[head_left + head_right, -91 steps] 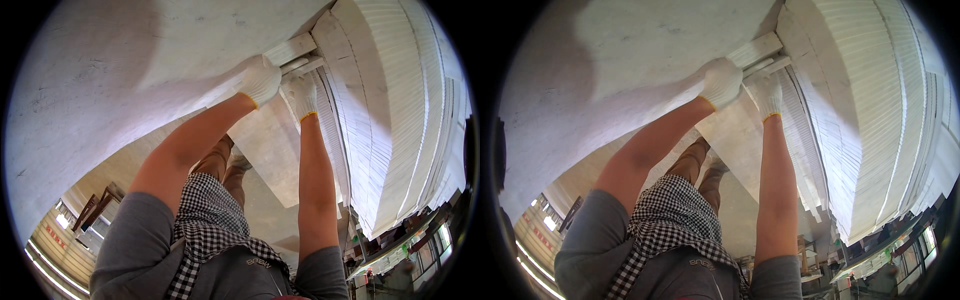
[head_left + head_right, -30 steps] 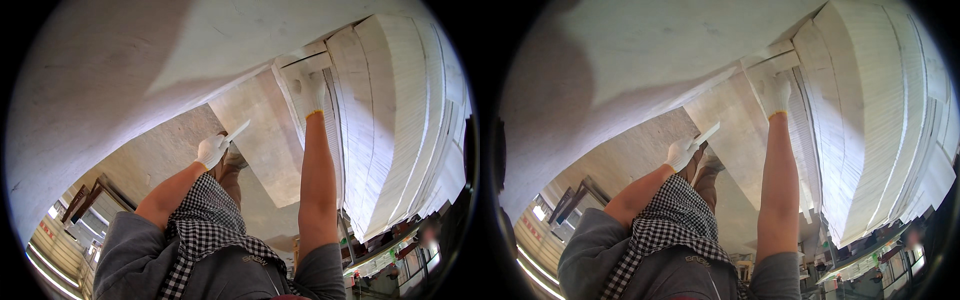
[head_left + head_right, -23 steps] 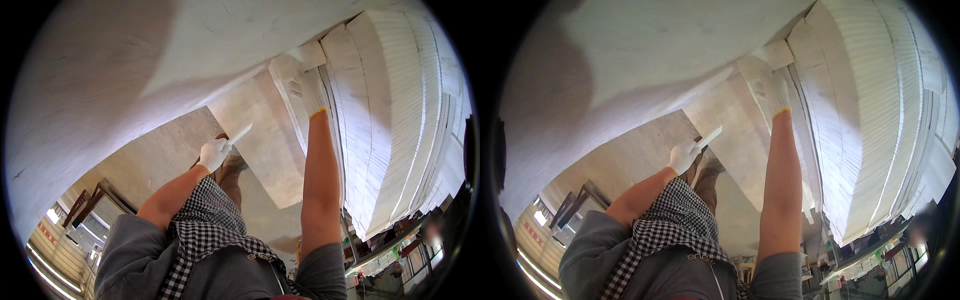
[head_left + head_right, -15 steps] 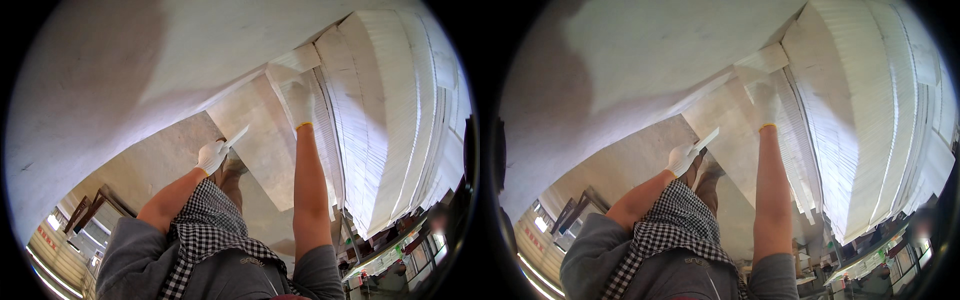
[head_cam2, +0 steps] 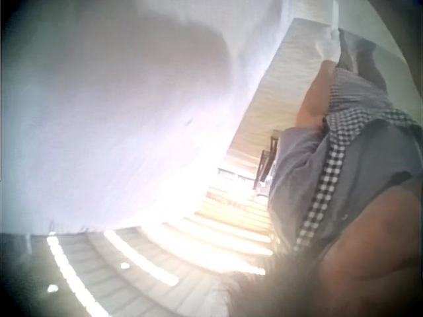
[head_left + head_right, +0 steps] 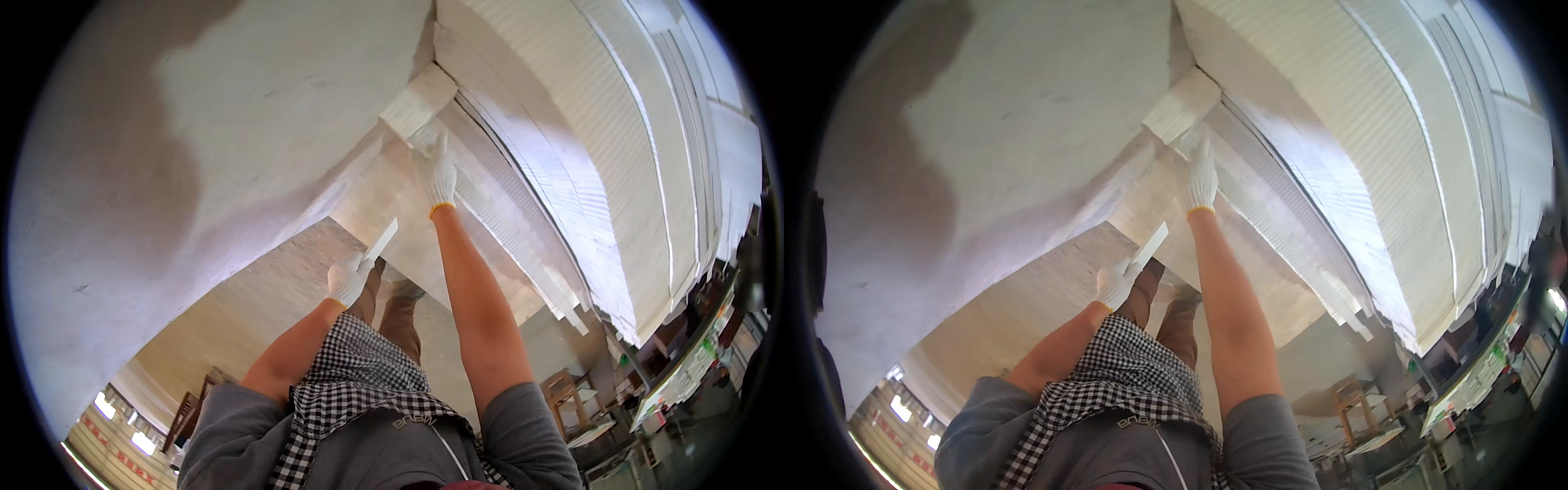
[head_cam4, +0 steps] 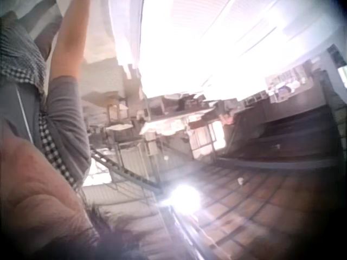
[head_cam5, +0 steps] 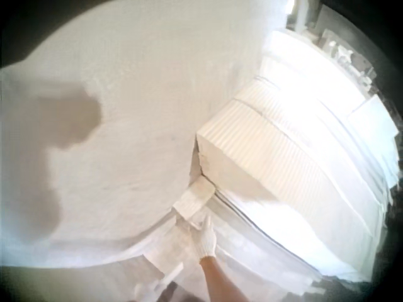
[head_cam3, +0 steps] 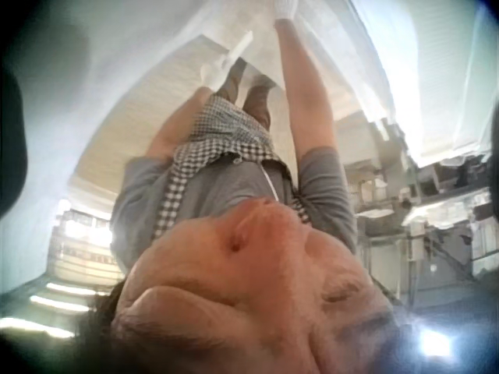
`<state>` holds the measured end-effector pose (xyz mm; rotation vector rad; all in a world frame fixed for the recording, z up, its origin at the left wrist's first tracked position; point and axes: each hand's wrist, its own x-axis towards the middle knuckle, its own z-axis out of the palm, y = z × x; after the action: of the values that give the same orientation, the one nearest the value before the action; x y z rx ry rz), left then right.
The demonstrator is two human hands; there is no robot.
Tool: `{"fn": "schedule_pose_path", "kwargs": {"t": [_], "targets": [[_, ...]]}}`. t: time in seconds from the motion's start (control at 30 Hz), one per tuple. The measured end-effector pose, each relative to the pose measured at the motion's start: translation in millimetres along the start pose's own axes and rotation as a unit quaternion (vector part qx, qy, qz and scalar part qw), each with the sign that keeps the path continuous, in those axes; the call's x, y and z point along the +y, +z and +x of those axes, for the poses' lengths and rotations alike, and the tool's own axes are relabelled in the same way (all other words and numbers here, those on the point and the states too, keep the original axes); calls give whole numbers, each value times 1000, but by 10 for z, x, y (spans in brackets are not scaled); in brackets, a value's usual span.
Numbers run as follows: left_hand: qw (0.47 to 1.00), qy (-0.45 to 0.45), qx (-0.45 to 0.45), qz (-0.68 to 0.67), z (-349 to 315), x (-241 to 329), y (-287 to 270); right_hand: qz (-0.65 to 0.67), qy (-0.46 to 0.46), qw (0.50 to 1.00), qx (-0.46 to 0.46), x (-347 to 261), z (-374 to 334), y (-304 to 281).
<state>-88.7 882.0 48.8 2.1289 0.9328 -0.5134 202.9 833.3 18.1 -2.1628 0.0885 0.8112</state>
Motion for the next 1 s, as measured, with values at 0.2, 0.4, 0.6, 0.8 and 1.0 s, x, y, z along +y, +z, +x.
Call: {"fn": "schedule_pose_path", "kwargs": {"t": [0.2,0.4,0.6,0.8,1.0], "targets": [[999,-19,-35,-9,-48,69,-112,-35,32,998,-41,642,-932,-166],[994,34,-106,10,-157,356,-486,-115,38,990,-74,1394,-2074,-462],[924,203,-261,190,-186,814,-679,-254,-44,966,-27,1157,-2934,-959],[811,341,-354,319,-641,1540,-806,-299,-241,922,51,1045,-3548,-1134],[710,444,-398,374,-1380,1713,-727,-266,-129,954,-51,1070,-4448,-1390]]}}
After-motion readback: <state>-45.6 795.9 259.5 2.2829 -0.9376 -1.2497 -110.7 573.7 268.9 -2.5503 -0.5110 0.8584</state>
